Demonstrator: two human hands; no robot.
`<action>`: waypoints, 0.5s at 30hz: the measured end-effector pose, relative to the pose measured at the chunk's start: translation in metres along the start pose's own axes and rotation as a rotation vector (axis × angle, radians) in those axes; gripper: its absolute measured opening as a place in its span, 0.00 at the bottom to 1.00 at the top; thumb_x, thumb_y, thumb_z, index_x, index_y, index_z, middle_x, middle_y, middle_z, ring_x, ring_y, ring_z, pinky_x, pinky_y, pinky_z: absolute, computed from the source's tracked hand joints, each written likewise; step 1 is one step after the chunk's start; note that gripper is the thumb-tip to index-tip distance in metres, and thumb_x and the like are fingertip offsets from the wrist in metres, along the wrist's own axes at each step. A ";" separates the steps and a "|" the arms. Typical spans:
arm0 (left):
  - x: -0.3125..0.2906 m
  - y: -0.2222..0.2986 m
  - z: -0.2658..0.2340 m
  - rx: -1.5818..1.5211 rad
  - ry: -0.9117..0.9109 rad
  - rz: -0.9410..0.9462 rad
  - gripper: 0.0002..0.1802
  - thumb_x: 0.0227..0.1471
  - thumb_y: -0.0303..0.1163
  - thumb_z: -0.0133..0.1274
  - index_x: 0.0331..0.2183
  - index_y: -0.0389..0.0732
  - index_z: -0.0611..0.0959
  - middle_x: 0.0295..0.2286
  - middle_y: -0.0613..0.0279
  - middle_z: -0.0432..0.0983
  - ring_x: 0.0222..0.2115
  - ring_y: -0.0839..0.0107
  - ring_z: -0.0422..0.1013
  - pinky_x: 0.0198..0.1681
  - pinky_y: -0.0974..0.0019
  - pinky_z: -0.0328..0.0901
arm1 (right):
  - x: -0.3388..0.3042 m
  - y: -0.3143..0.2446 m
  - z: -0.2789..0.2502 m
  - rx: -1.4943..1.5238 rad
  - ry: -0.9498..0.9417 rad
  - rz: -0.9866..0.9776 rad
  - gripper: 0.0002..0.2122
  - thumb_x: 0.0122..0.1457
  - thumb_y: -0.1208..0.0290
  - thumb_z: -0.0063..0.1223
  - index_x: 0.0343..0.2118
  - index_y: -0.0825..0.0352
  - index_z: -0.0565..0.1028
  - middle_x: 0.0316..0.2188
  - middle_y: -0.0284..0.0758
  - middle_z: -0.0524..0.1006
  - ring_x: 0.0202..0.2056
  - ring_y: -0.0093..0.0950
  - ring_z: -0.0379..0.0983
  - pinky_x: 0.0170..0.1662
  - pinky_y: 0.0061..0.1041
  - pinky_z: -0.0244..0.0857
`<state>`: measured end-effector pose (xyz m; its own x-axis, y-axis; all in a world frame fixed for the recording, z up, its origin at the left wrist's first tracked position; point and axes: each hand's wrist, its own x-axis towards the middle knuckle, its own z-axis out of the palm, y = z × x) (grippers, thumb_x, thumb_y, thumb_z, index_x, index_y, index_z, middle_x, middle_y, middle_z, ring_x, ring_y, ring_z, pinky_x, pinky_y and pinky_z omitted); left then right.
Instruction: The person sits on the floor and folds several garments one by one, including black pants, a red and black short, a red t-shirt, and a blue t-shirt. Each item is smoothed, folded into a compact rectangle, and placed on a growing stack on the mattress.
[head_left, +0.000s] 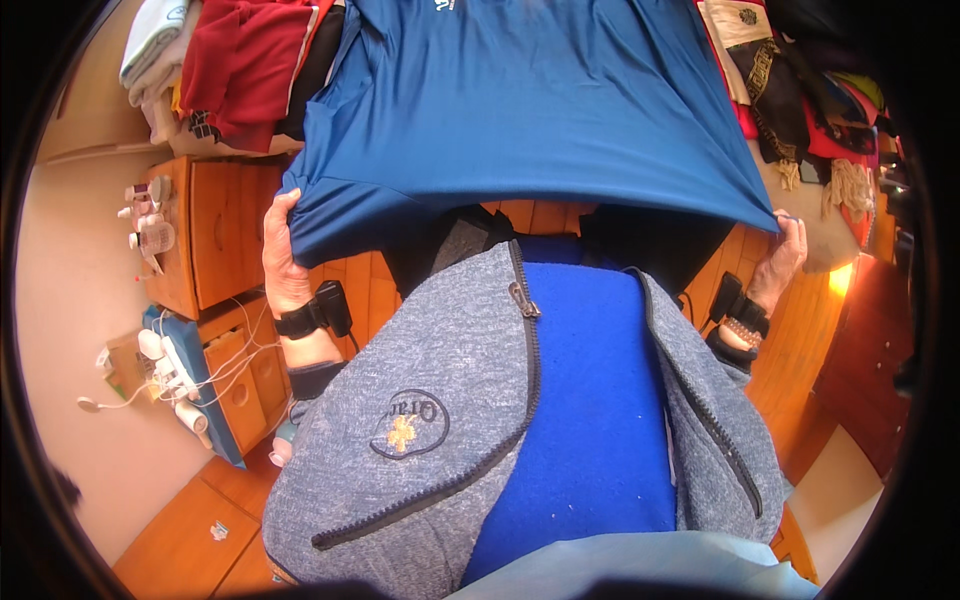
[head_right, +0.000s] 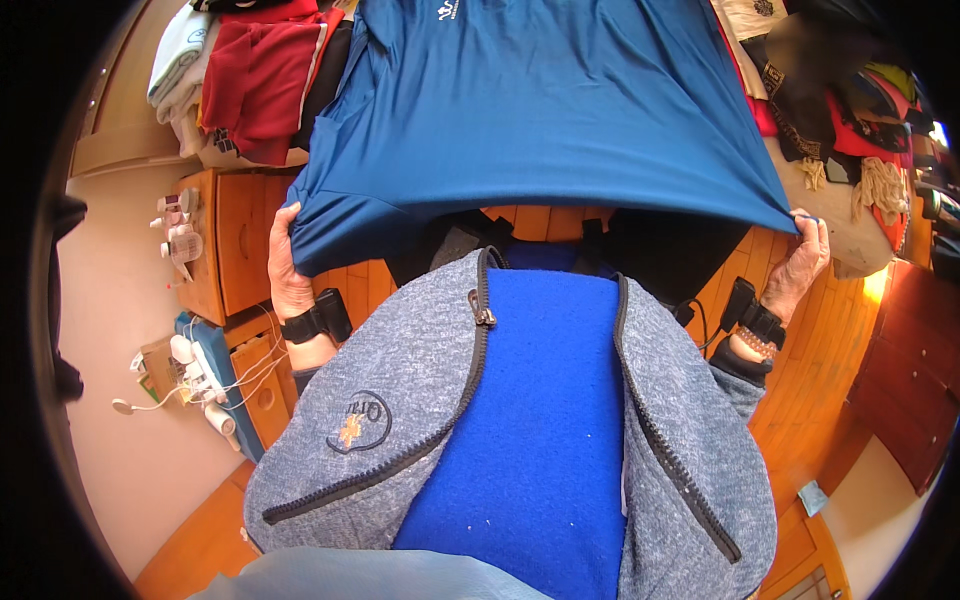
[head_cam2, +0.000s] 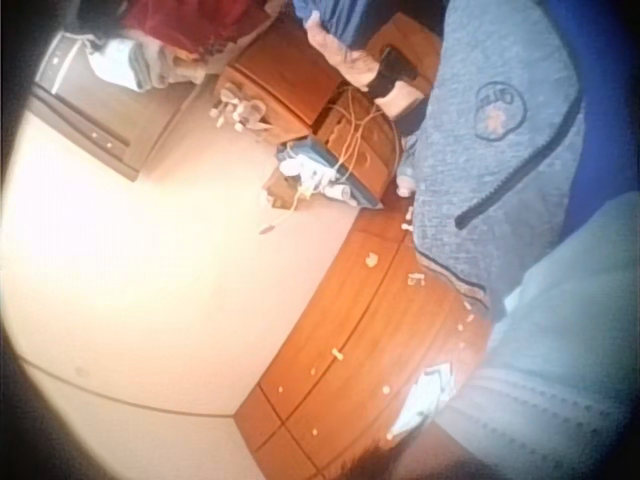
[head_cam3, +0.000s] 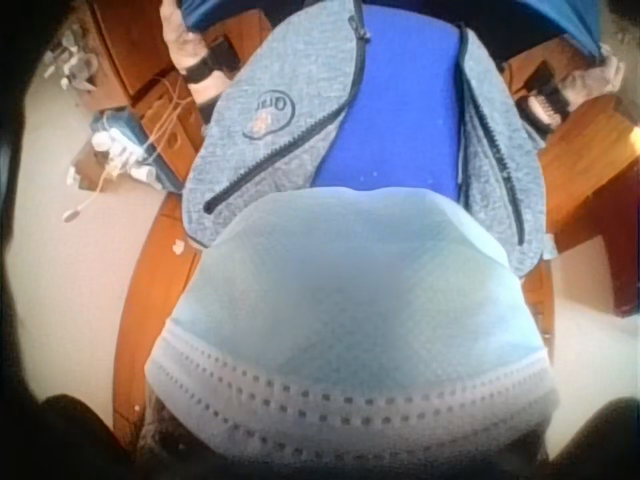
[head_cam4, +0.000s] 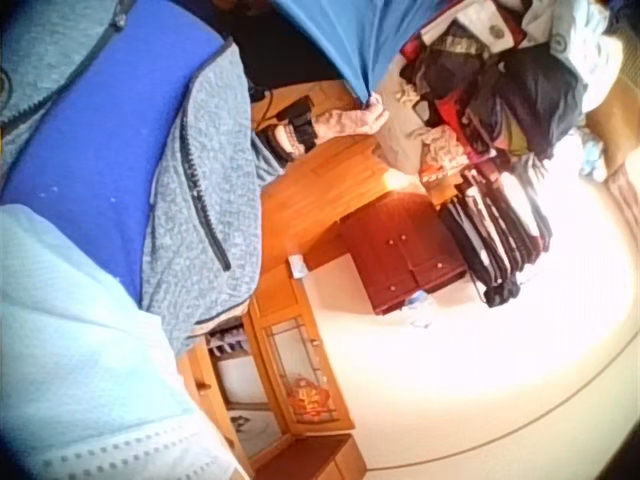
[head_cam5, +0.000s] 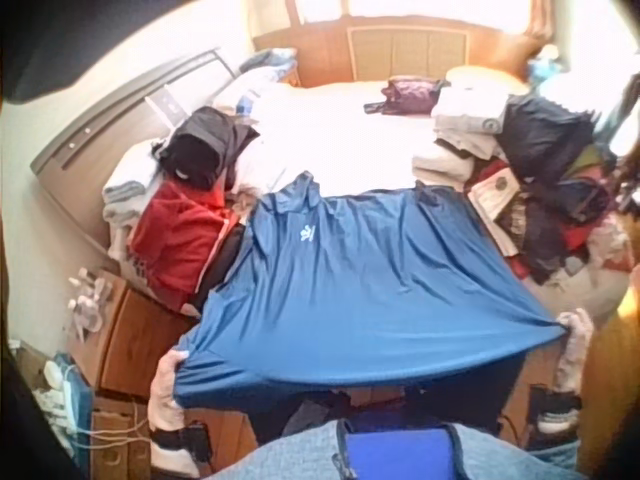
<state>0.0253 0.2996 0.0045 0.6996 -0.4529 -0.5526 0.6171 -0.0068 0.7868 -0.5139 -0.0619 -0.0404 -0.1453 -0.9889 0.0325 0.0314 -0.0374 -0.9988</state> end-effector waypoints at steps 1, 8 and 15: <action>-0.003 -0.003 -0.001 0.006 0.056 0.020 0.13 0.52 0.37 0.60 0.36 0.39 0.81 0.32 0.65 0.78 0.34 0.73 0.75 0.40 0.69 0.72 | 0.003 0.005 -0.004 0.023 -0.027 0.002 0.04 0.55 0.78 0.50 0.26 0.69 0.75 0.29 0.32 0.76 0.34 0.21 0.71 0.42 0.20 0.66; 0.026 -0.016 -0.010 1.088 -0.144 -0.009 0.12 0.52 0.38 0.58 0.31 0.39 0.81 0.18 0.66 0.75 0.20 0.76 0.72 0.21 0.70 0.64 | 0.034 0.055 -0.038 -0.156 -0.138 0.223 0.04 0.60 0.75 0.50 0.29 0.65 0.74 0.32 0.32 0.76 0.36 0.22 0.71 0.43 0.21 0.66; 0.096 -0.016 0.042 1.149 -0.024 0.651 0.18 0.59 0.44 0.55 0.45 0.42 0.82 0.41 0.57 0.78 0.43 0.62 0.75 0.47 0.62 0.68 | 0.035 0.080 -0.033 -0.281 -0.147 0.378 0.13 0.61 0.64 0.57 0.46 0.61 0.75 0.35 0.26 0.74 0.35 0.16 0.70 0.36 0.19 0.65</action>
<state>0.0676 0.2190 -0.0497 0.7362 -0.6767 0.0088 -0.4908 -0.5250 0.6953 -0.5494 -0.0944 -0.1209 -0.0334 -0.9365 -0.3491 -0.2162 0.3478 -0.9123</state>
